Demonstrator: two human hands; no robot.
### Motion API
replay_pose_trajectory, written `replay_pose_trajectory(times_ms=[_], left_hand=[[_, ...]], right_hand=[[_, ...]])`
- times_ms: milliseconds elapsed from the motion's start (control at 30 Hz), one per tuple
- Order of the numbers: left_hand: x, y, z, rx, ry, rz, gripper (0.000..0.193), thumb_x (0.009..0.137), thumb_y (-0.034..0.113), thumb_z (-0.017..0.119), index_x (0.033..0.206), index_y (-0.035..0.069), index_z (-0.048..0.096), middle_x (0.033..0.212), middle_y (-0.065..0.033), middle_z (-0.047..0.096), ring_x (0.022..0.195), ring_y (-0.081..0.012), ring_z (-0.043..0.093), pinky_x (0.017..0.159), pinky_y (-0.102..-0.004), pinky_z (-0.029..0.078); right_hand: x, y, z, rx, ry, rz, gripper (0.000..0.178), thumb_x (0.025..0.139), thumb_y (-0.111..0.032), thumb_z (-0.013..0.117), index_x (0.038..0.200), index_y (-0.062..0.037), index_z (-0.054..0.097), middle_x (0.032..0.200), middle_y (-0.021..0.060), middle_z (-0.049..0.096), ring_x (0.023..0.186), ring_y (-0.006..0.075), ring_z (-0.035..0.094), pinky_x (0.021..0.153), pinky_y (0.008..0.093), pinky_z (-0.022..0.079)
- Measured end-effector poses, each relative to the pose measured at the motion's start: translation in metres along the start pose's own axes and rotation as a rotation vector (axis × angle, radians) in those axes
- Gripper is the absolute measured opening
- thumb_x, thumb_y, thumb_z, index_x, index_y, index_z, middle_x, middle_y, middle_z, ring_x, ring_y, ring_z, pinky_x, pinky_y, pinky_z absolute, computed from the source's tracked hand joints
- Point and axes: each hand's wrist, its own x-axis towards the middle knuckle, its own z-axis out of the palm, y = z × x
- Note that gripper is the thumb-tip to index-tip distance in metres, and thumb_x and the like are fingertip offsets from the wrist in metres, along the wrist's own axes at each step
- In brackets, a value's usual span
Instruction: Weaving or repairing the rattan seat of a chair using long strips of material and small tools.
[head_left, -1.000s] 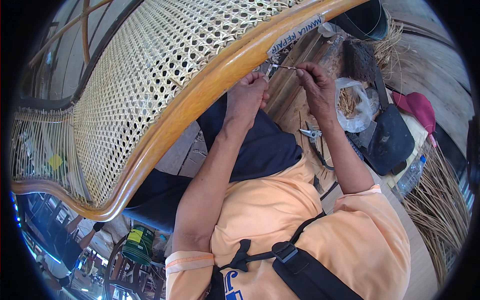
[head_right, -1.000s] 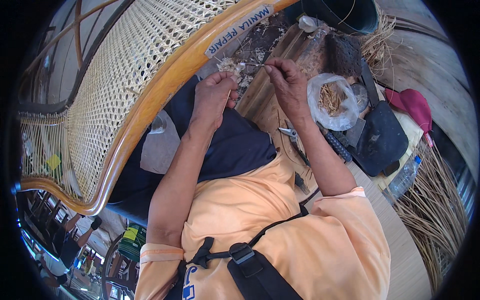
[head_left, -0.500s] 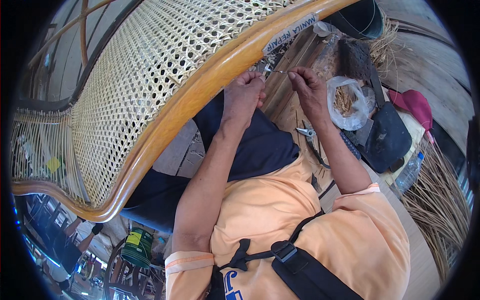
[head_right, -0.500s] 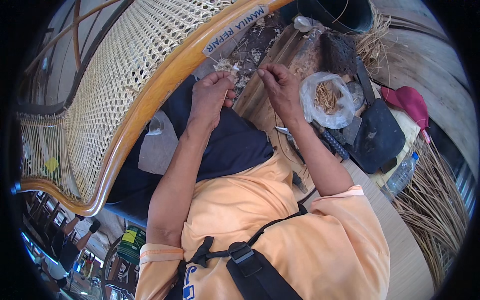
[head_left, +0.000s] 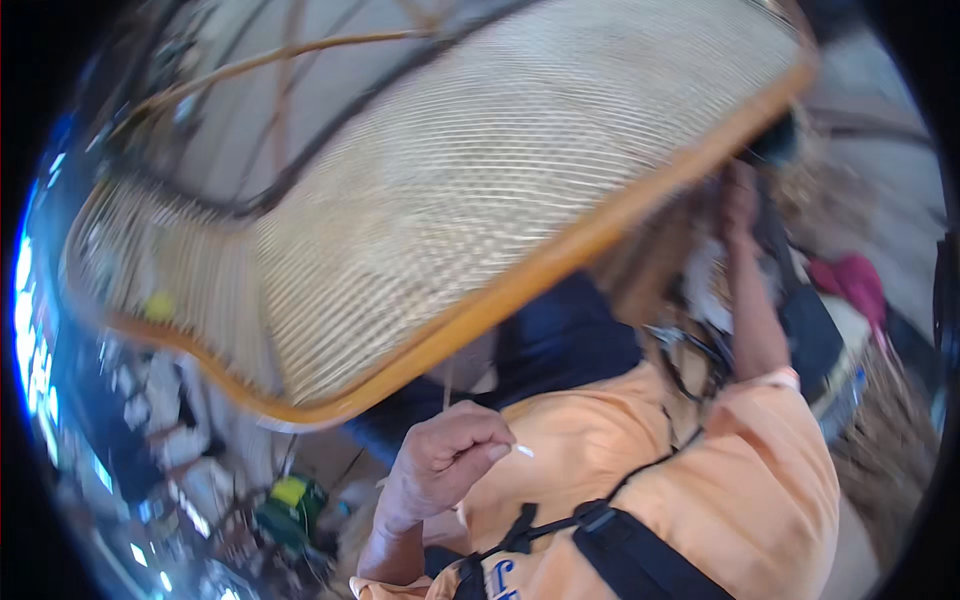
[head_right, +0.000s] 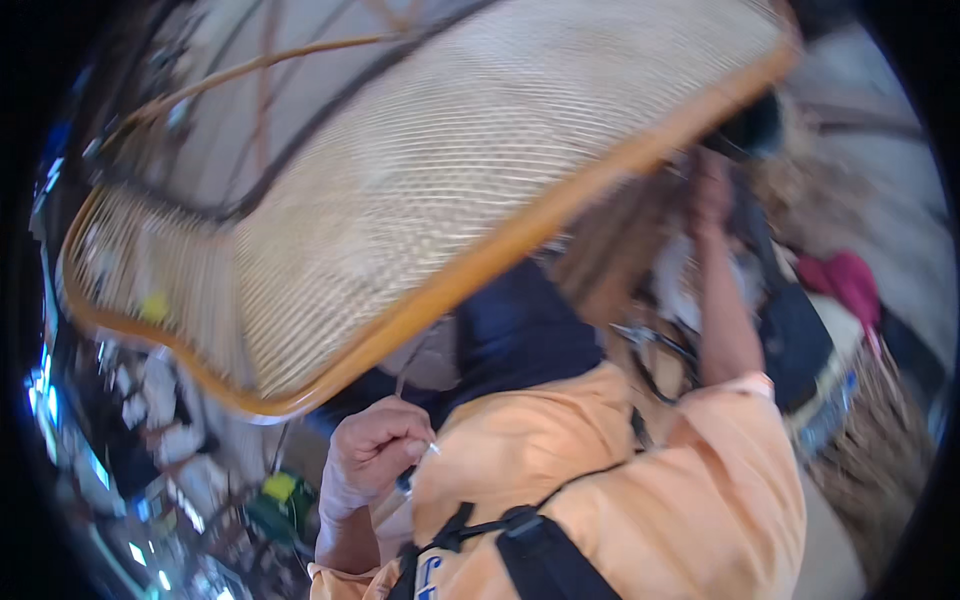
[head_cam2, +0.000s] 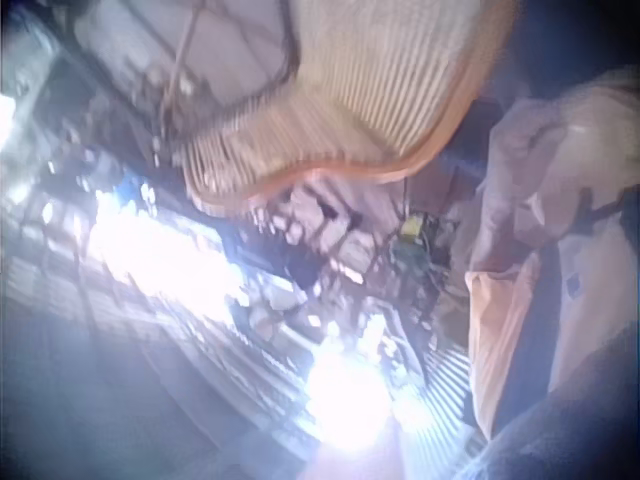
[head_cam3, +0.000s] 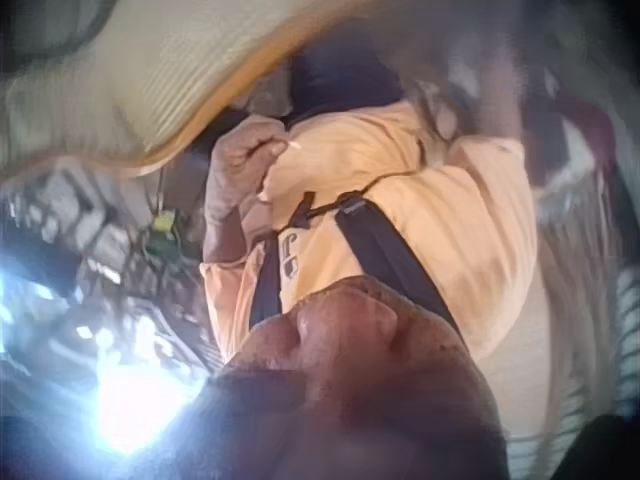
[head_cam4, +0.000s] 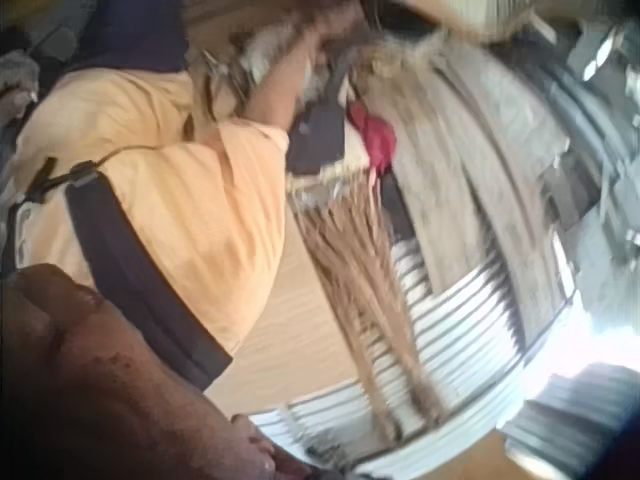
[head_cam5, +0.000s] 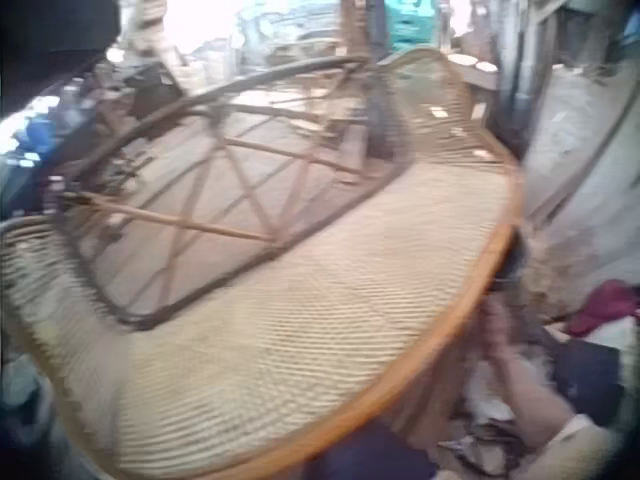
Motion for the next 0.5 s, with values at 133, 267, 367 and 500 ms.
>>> replay_pose_trajectory(times_ms=[133, 267, 367, 500], left_hand=[[-0.055, 0.023, -0.058, 0.06, 0.3, -0.042, 0.007, 0.076, -0.002, 0.061, 0.083, -0.001, 0.062, 0.079, -0.0073, 0.06, 0.073, -0.0157, 0.057, 0.064, -0.0266, 0.045], [-0.085, 0.016, -0.113, 0.502, 0.702, -0.139, 0.008, 0.076, 0.002, 0.063, 0.083, 0.001, 0.063, 0.077, -0.0097, 0.06, 0.068, -0.0198, 0.059, 0.061, -0.0291, 0.046], [-0.093, 0.008, -0.15, 0.725, 0.853, -0.194, 0.008, 0.077, 0.003, 0.062, 0.084, 0.001, 0.063, 0.078, -0.0121, 0.06, 0.068, -0.024, 0.06, 0.062, -0.0313, 0.047], [-0.093, -0.009, -0.189, 0.829, 0.912, -0.23, 0.01, 0.078, 0.004, 0.061, 0.088, 0.003, 0.063, 0.083, -0.0124, 0.061, 0.072, -0.0239, 0.061, 0.064, -0.0313, 0.048]], right_hand=[[0.015, 0.115, -0.048, -0.413, -0.285, -0.028, 0.044, 0.087, -0.032, 0.045, 0.122, -0.006, 0.047, 0.118, 0.011, 0.053, 0.111, 0.0228, 0.049, 0.093, 0.0316, 0.039], [0.014, 0.118, -0.046, -0.282, -0.432, -0.08, 0.049, 0.087, -0.04, 0.046, 0.121, -0.0054, 0.047, 0.118, 0.0129, 0.054, 0.112, 0.0254, 0.049, 0.092, 0.034, 0.039], [0.009, 0.116, -0.034, -0.16, -0.449, -0.158, 0.045, 0.087, -0.037, 0.045, 0.12, -0.0057, 0.048, 0.117, 0.013, 0.054, 0.111, 0.026, 0.05, 0.092, 0.0345, 0.039], [0.0, 0.116, -0.041, -0.053, -0.437, -0.218, 0.041, 0.088, -0.032, 0.043, 0.119, -0.0061, 0.049, 0.116, 0.0133, 0.054, 0.11, 0.0269, 0.05, 0.092, 0.0351, 0.039]])
